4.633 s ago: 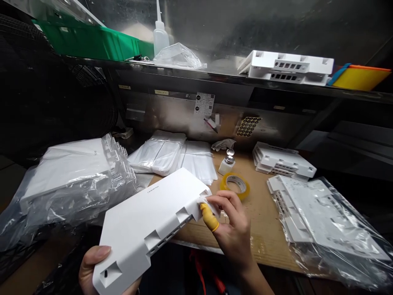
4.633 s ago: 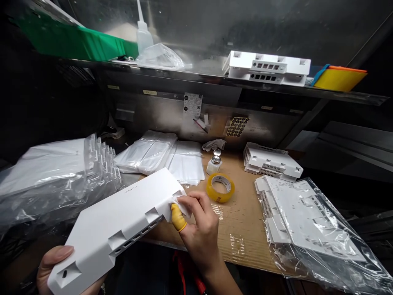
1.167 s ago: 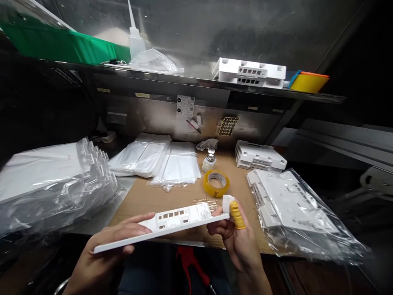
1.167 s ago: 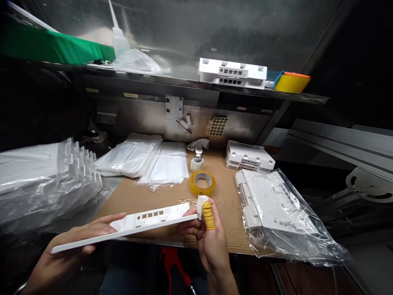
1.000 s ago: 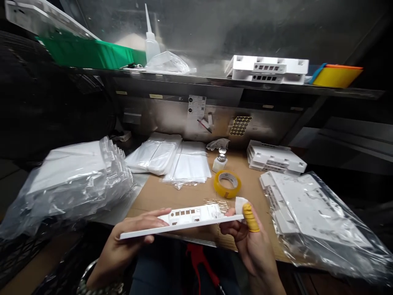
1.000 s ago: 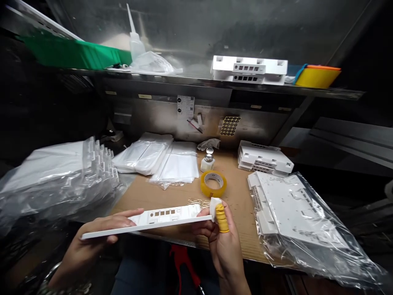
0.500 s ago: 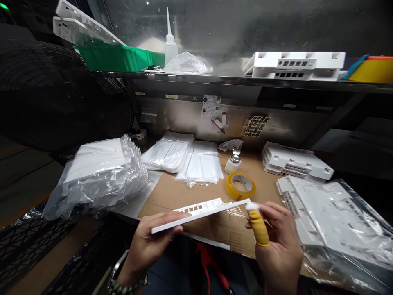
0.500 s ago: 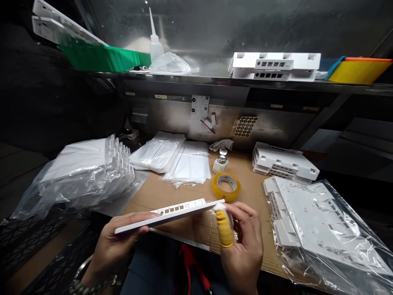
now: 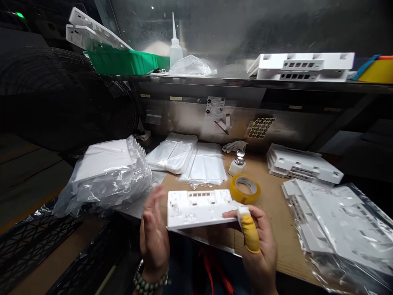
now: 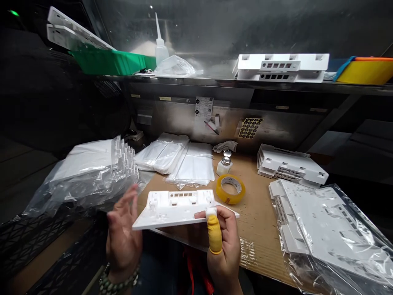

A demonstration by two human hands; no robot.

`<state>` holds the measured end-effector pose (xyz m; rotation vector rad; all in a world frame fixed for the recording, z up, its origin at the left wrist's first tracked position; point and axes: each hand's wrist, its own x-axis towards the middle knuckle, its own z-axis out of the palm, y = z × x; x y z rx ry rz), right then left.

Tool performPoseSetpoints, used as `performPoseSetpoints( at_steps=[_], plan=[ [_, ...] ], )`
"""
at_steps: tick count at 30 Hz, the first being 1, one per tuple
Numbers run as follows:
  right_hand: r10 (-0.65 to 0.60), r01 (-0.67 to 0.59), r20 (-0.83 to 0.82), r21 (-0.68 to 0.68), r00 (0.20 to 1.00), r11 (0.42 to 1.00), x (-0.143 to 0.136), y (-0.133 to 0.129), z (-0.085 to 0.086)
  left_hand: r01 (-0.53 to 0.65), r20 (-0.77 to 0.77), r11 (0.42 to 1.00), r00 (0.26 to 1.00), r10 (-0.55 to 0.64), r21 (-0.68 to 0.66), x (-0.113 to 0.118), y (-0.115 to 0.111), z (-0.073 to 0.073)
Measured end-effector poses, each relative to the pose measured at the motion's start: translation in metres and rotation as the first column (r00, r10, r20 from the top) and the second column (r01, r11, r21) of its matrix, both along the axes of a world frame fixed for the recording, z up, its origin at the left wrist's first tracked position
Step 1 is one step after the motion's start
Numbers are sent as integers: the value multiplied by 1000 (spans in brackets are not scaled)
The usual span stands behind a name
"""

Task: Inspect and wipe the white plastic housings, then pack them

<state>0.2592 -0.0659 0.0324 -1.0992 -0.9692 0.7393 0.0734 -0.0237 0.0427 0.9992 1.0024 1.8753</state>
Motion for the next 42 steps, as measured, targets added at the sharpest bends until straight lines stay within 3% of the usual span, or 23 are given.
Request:
performPoseSetpoints(
  at_steps=[1, 3, 5, 6, 7, 8, 10, 14, 18, 21, 25, 31, 34, 38, 40, 42],
  plan=[
    [-19, 17, 30, 58, 999, 998, 0, 0, -5, 24, 185, 992, 983, -1, -124, 3, 2, 2],
    [-43, 32, 74, 142, 996, 989, 1, -1, -15, 339, 464, 904, 865, -191, -261, 5, 8, 8],
    [-38, 27, 82, 140, 996, 990, 0, -3, -22, 667, 593, 722, 660, -460, -182, 4, 15, 14],
    [-19, 9, 91, 108, 996, 994, 1, -4, -23, 756, 619, 643, 565, -546, -123, 3, 18, 16],
    [13, -20, 113, 61, 993, 998, 2, -4, -23, 795, 638, 601, 504, -582, -80, 3, 20, 18],
    [50, -53, 142, 12, 989, 999, 3, -5, -22, 799, 659, 598, 483, -577, -62, 3, 22, 20],
    [102, -96, 237, -39, 966, 995, 5, -6, -16, 747, 700, 659, 519, -491, -91, 7, 24, 23],
    [88, -153, 502, 90, 861, 984, -3, -9, 1, 557, 695, 812, 653, -300, -173, 22, 22, 28],
    [122, -242, 536, 158, 836, 957, -34, -11, 8, 408, 638, 904, 732, -239, -130, 31, 16, 28],
    [113, -247, 558, 171, 822, 954, -46, -11, 3, 383, 614, 918, 750, -245, -100, 30, 14, 26],
    [148, -268, 610, 110, 778, 957, -41, -9, 2, 374, 615, 924, 749, -247, -85, 26, 13, 25],
    [121, -275, 615, 161, 779, 948, -49, -11, 6, 381, 616, 917, 752, -234, -118, 26, 14, 23],
    [119, -265, 650, 131, 751, 955, -37, -6, 6, 380, 638, 909, 746, -194, -169, 16, 15, 20],
    [-88, 13, 596, 129, 798, 992, 15, 5, 1, 327, 628, 901, 774, -83, -284, -13, 16, 15],
    [-242, 187, 565, 154, 789, 970, 40, 8, -1, 329, 617, 892, 783, -73, -312, -29, 15, 10],
    [-290, 239, 558, 164, 777, 957, 53, 9, -1, 361, 618, 877, 781, -97, -319, -42, 12, 6]
  ],
)
